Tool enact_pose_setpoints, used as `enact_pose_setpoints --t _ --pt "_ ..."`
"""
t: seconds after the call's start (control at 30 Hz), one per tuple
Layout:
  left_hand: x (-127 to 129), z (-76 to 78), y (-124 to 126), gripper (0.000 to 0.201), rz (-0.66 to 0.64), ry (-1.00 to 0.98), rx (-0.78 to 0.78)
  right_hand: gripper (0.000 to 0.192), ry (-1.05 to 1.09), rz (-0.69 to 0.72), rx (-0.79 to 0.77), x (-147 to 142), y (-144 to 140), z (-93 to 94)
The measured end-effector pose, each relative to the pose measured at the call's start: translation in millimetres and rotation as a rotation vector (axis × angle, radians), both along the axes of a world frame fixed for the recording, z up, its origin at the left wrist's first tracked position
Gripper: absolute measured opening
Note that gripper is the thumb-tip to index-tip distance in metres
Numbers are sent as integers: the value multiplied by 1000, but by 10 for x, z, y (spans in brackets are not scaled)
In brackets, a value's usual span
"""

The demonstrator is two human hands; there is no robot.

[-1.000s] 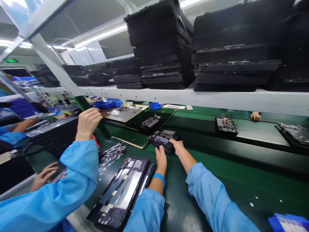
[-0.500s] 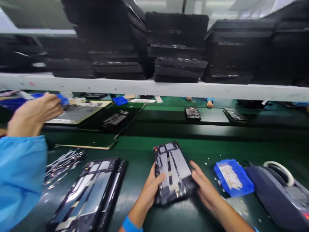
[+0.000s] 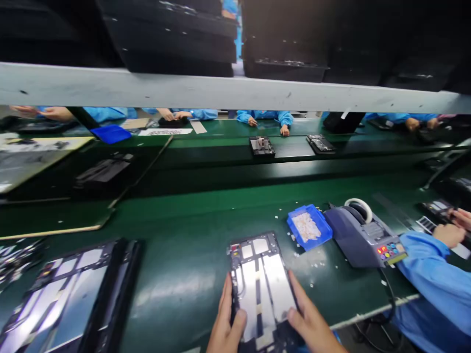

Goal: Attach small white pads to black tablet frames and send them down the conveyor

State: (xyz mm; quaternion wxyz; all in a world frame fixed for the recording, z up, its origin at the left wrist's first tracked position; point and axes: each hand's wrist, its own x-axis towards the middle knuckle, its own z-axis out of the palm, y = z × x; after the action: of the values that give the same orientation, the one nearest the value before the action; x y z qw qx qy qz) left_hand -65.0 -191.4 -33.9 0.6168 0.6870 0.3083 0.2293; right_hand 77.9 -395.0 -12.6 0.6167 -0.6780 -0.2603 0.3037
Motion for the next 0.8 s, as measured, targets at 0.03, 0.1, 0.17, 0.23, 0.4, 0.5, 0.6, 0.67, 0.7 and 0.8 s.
enact_pose_setpoints --t 0.03,0.1,0.17,0.23,0.4,0.5,0.6,0.67,0.7,0.8 --pt "16 20 13 78 0 -5 -42 98 -9 27 30 -41 52 25" --pt "58 44 45 81 -18 9 -105 104 -42 63 66 -106 134 65" --pt "91 54 57 90 -47 31 -124 104 -66 53 55 -136 153 93" --pt "96 57 14 98 -82 41 -126 100 -63 37 30 -143 87 97" --pt "62 108 -146 91 -181 16 -172 90 -60 -4 -30 -100 -301 -69" --pt "140 329 43 67 -180 57 46 86 -39 -20 -56 -40 -461 -147" --pt "425 721 424 41 -165 109 561 78 -76 -123 -68 57 -446 -58" --pt "712 990 637 42 -314 157 918 74 -172 -207 -74 139 -373 88" --pt "860 1103 708 45 -414 185 1059 72 -228 -231 -75 180 -332 174" --pt "1197 1301 797 46 -679 272 1305 64 -367 -208 -62 277 -224 432"
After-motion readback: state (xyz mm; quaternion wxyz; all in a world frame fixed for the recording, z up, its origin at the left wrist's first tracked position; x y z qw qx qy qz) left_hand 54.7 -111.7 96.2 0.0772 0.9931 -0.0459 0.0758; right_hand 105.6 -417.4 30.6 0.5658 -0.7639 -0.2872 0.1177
